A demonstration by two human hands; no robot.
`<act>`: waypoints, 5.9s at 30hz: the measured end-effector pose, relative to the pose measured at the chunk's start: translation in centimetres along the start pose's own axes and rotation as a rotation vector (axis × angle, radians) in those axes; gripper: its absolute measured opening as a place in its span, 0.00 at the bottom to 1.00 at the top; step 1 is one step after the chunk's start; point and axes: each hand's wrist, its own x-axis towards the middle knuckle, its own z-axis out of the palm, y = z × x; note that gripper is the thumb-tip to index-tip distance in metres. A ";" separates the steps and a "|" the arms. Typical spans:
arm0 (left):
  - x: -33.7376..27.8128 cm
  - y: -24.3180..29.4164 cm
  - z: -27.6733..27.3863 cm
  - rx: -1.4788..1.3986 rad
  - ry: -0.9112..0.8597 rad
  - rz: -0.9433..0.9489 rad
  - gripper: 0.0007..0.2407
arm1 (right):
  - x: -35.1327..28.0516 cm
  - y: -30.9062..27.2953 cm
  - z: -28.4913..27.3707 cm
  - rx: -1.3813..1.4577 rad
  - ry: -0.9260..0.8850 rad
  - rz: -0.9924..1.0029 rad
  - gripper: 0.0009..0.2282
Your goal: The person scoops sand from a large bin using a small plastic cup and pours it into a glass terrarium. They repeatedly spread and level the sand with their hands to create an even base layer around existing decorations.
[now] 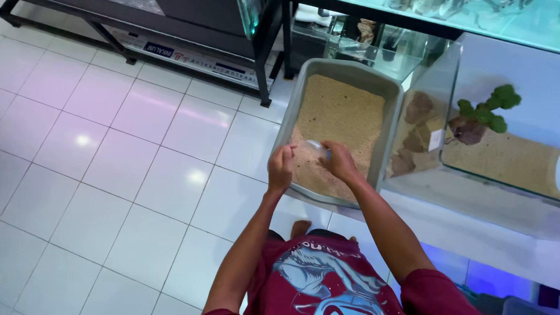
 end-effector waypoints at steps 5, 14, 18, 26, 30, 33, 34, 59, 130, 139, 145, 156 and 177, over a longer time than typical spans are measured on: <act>-1.3 0.4 0.1 0.172 -0.060 0.269 0.18 | 1.7 1.8 4.7 -0.042 -0.102 -0.013 0.23; -1.2 -0.3 0.5 0.177 0.069 0.364 0.18 | -1.7 -4.4 0.3 -0.098 -0.479 -0.064 0.15; -1.4 -0.3 0.4 0.159 0.056 0.327 0.19 | -2.5 -4.8 -1.4 0.041 -0.524 0.147 0.13; -0.9 0.9 0.3 0.032 0.017 0.087 0.19 | -4.6 -0.3 -0.9 0.322 -0.366 0.196 0.14; -0.8 4.2 0.3 -0.167 0.005 -0.088 0.21 | -5.5 -1.0 -3.3 0.354 -0.232 0.183 0.12; 0.0 6.9 1.5 -0.323 -0.010 -0.068 0.22 | -6.5 -5.1 -7.7 0.367 -0.156 0.136 0.14; 0.4 8.1 1.9 -0.325 -0.018 -0.065 0.22 | -6.6 -7.0 -9.7 0.366 -0.149 0.140 0.14; 3.1 26.7 27.1 -1.256 -0.627 -0.581 0.23 | -18.0 -7.7 -39.9 0.449 0.472 0.209 0.16; -0.5 24.1 60.3 -0.303 -0.986 -0.637 0.36 | -24.9 25.8 -48.2 -0.274 0.110 0.832 0.12; -1.0 24.9 59.4 -0.276 -0.987 -0.602 0.36 | -24.5 23.9 -48.6 -0.288 0.062 0.762 0.15; -0.8 24.7 59.6 -0.282 -0.972 -0.586 0.36 | -24.3 23.0 -49.0 -0.233 0.074 0.716 0.15; -0.9 25.6 59.2 -0.269 -0.944 -0.566 0.35 | -24.3 25.3 -47.7 -0.282 0.018 0.693 0.16; -0.9 25.8 59.0 -0.271 -0.935 -0.509 0.37 | -24.7 23.4 -47.8 -0.279 -0.036 0.631 0.15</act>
